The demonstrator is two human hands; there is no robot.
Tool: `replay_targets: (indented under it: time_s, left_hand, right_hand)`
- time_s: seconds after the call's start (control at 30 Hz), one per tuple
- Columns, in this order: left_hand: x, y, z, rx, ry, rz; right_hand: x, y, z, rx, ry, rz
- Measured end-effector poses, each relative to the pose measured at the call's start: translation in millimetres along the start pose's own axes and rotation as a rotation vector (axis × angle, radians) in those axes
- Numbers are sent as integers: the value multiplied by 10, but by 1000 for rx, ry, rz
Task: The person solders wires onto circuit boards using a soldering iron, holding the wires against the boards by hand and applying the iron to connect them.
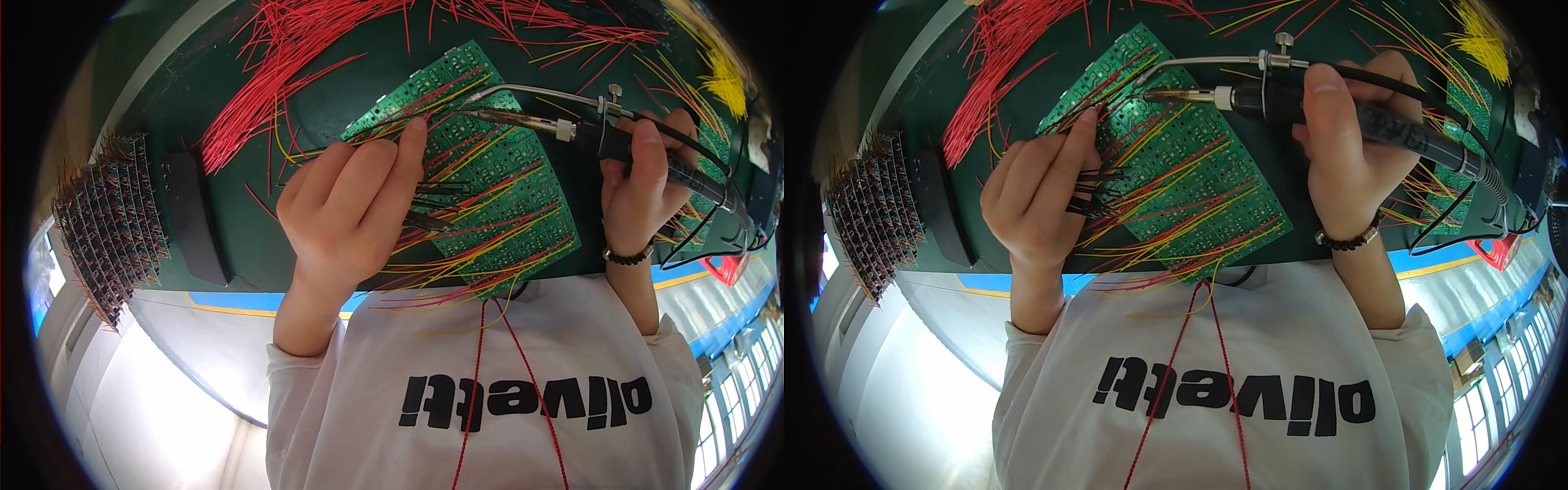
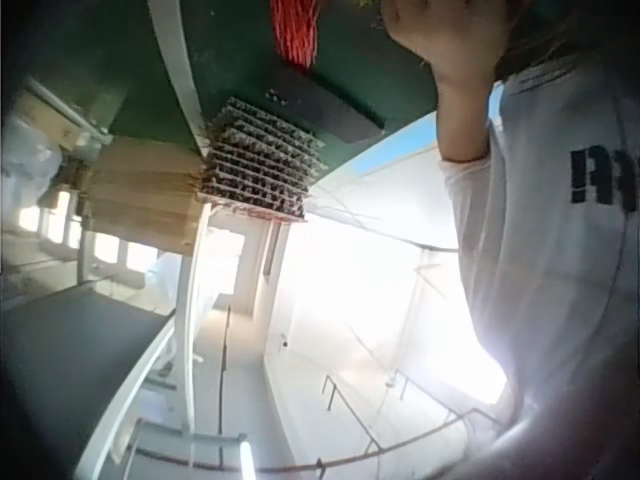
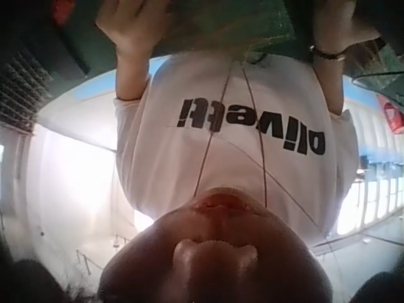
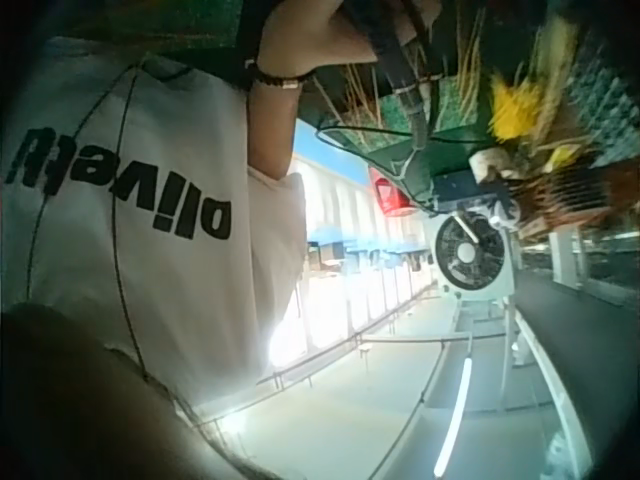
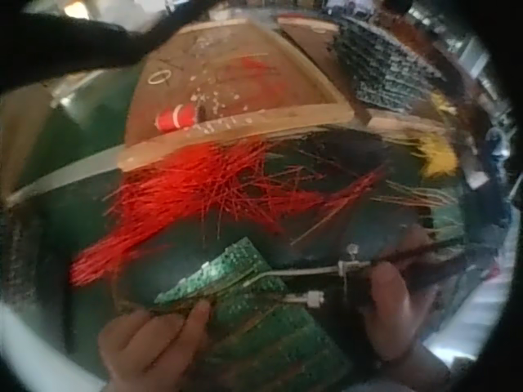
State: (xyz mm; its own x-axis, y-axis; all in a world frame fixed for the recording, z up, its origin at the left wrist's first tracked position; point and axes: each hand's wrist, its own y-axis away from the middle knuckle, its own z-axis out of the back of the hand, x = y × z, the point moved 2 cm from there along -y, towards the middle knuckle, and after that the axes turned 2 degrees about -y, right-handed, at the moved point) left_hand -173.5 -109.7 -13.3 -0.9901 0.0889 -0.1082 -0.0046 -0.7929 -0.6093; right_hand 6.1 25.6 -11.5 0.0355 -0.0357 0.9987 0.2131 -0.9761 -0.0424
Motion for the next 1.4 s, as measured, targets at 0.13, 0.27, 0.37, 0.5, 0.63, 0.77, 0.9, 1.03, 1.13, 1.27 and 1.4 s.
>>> replay_targets:
  time_s: [0.13,0.27,0.37,0.5,0.63,0.77,0.9,1.03,1.13,1.27,1.4]
  left_hand:
    - [-3,-11,10,27,4,20]
    - [-13,-27,2,18,-7,22]
    - [-14,-23,-5,5,-8,19]
    - [-7,-7,-3,1,-9,15]
    - [-13,-6,-13,4,-10,19]
    - [-7,-10,1,10,1,18]
    - [-13,-40,-16,-6,-10,17]
    - [-24,-45,-20,-2,-1,25]
    - [-24,-46,-15,1,-2,18]
    - [-27,-35,-15,12,-7,13]
    - [-63,-51,33,66,7,58]
  right_hand:
    - [3,-5,-9,15,9,26]
    - [45,-24,6,-24,75,78]
    - [40,-18,11,-65,73,65]
    - [-9,-26,47,10,89,126]
    - [-18,-10,17,44,82,148]
    - [20,19,31,-21,63,135]
    - [18,-19,37,46,-41,112]
    - [14,-13,32,56,-39,101]
    - [-2,-6,43,53,-39,103]
    - [-8,-7,53,37,7,102]
    - [-15,18,40,33,-7,99]
